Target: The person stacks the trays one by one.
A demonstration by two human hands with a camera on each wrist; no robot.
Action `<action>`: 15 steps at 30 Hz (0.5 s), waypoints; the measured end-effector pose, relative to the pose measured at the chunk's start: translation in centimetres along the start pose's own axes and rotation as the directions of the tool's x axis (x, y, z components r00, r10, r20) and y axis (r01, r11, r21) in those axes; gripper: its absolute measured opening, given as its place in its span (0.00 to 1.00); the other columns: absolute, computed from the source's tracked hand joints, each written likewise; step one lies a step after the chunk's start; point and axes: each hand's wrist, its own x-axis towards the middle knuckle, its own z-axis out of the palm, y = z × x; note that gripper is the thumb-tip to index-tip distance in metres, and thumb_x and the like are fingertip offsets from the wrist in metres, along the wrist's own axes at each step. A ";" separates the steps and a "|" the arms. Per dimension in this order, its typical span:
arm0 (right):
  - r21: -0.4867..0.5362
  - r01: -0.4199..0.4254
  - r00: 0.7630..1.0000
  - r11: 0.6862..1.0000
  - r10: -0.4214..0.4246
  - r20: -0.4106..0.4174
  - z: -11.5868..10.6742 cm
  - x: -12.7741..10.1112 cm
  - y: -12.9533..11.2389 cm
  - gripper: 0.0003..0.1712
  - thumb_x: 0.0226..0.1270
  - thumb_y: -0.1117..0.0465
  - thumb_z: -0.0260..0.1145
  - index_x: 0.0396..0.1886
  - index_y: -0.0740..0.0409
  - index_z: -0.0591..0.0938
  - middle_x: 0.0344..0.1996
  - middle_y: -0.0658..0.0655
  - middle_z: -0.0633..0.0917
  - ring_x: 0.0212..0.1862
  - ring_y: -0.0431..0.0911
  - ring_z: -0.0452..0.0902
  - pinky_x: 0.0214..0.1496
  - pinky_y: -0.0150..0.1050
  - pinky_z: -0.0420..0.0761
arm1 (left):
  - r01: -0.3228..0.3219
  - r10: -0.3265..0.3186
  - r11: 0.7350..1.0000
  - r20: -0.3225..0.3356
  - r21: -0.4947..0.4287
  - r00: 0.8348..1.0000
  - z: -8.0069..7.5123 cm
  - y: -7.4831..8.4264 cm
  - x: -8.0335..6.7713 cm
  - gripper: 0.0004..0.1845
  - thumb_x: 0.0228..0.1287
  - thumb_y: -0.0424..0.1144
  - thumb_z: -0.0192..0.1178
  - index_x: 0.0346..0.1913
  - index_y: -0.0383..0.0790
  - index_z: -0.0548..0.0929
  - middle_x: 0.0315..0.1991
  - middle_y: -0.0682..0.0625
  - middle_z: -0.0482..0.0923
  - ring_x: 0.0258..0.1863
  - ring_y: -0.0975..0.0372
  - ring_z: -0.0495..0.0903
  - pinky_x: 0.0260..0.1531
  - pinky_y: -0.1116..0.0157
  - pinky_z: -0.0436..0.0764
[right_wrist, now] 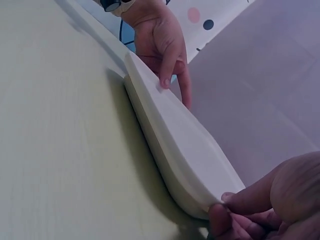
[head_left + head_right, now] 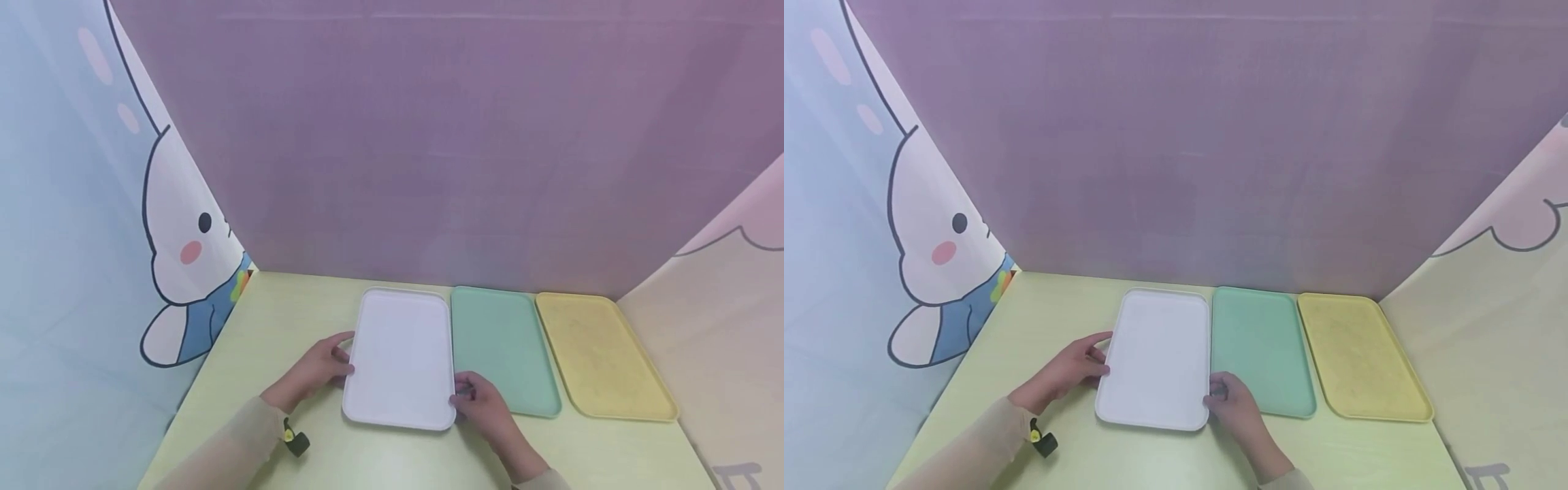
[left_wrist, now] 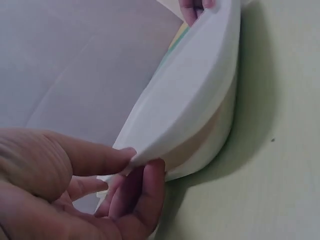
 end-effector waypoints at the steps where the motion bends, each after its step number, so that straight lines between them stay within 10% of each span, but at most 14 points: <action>1: 0.000 0.007 1.000 1.000 -0.007 -0.003 0.1 0.1 -0.1 0.24 0.66 0.72 0.74 0.62 0.69 0.82 0.49 0.63 0.87 0.40 0.47 0.82 0.36 0.38 0.89 | 0.003 -0.003 1.000 -0.009 0.023 1.000 0.0 0.0 0.2 0.46 0.63 0.23 0.72 0.83 0.39 0.67 0.48 0.35 0.81 0.39 0.51 0.88 0.40 0.54 0.94; 15: -0.097 0.036 0.998 0.995 -0.041 -0.042 0.8 1.5 -0.1 0.20 0.70 0.71 0.71 0.60 0.67 0.82 0.46 0.60 0.84 0.30 0.46 0.81 0.28 0.39 0.85 | 0.002 0.020 0.965 -0.082 0.262 0.996 0.0 0.7 1.9 0.45 0.63 0.27 0.73 0.83 0.40 0.69 0.46 0.41 0.84 0.37 0.55 0.85 0.39 0.60 0.89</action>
